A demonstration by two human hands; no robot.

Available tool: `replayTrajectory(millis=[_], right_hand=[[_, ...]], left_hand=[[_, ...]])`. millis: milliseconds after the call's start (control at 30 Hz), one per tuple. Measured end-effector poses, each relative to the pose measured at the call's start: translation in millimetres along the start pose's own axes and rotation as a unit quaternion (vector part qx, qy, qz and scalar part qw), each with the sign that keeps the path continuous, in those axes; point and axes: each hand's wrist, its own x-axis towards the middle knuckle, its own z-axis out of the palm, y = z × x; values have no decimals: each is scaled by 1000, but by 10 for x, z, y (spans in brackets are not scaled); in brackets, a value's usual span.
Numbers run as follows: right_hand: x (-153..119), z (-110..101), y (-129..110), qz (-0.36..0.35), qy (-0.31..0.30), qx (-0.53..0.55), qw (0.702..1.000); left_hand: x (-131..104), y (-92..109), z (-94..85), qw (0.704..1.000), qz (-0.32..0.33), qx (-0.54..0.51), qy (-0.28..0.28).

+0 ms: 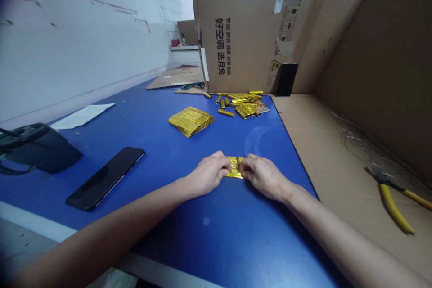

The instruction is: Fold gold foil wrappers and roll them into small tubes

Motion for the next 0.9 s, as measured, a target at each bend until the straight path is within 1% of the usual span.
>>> replayTrajectory(millis=[267, 400, 500, 667, 800, 900], right_hand=[[5, 6, 0, 1, 0, -3, 1000], [1, -4, 20, 5, -6, -11, 1000], [-20, -4, 45, -12, -1, -15, 1000], [-60, 14, 52, -32, 6, -34, 999], [-80, 6, 25, -40, -3, -56, 998], [-106, -19, 3, -54, -13, -81, 995]], left_hand=[[2, 11, -42, 1000, 11, 18, -22], [-24, 9, -81, 998, 25, 51, -40], [-47, 32, -89, 995, 39, 91, -33], [-74, 125, -92, 978, 107, 181, 2], [-96, 166, -111, 963, 159, 217, -5], [-107, 168, -115, 962, 165, 217, -9]])
